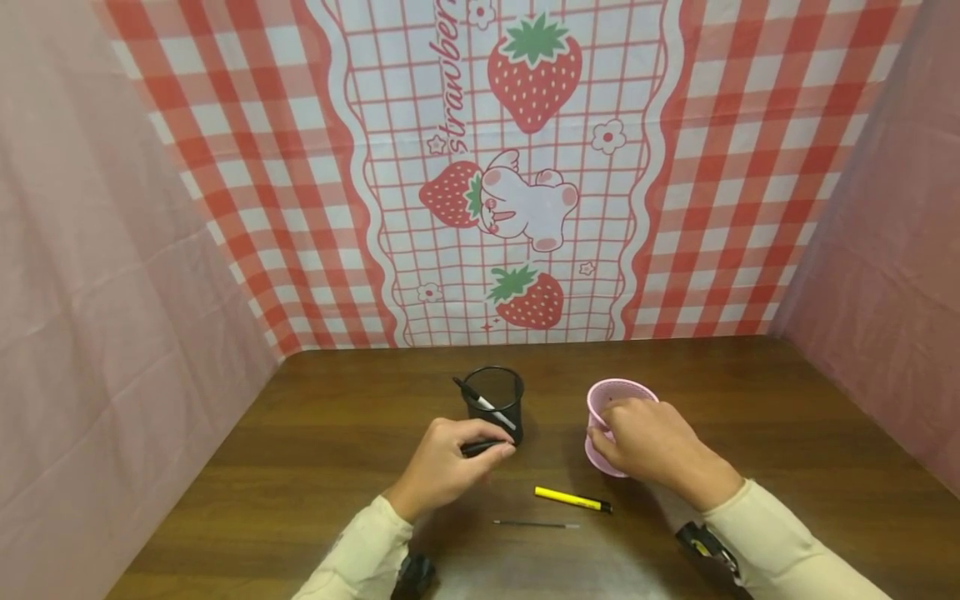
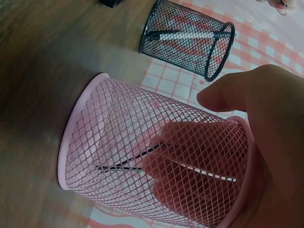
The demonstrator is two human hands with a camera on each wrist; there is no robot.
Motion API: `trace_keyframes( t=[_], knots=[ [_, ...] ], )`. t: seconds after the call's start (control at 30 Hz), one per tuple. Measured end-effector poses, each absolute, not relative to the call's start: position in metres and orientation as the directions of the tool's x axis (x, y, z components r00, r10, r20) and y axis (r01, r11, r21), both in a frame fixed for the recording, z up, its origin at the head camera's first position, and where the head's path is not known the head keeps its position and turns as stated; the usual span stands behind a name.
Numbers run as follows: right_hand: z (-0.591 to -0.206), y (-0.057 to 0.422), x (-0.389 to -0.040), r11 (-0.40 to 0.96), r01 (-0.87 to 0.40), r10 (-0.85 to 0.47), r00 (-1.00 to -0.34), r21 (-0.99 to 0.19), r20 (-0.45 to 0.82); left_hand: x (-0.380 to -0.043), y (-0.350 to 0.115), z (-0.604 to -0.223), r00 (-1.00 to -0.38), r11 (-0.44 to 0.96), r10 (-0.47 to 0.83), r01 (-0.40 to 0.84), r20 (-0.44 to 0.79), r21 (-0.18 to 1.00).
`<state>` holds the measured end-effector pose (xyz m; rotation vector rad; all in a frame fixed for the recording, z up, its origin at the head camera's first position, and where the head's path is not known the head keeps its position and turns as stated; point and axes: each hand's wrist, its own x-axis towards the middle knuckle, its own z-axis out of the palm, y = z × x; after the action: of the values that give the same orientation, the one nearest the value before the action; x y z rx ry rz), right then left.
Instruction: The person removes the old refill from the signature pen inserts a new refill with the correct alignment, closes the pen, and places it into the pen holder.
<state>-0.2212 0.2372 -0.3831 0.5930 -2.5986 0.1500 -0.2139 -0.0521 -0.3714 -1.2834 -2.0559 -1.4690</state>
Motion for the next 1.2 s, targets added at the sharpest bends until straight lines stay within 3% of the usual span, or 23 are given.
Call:
trace_keyframes(
  t=[0.5,0.77,1.2],
  knots=[
    [-0.3815,0.2376,-0.2197,0.897,-0.441,-0.400,-0.807,0.007,0.434,-0.2133,-0.0523,-0.3698,-0.548,0.064,0.489,0.799,0.679,0.598],
    [-0.3814,0.2399,-0.2201,0.865,-0.502,-0.454,-0.769,0.014,0.450,-0.2127,-0.0525,-0.3703,-0.551,0.053,0.492,0.792,0.674,0.608],
    [-0.3824,0.2368,-0.2206,0.864,-0.504,-0.454,-0.771,0.008,0.446,-0.2150,-0.0528,-0.3716,-0.563,0.060,0.495,0.782,0.662,0.621]
  ],
)
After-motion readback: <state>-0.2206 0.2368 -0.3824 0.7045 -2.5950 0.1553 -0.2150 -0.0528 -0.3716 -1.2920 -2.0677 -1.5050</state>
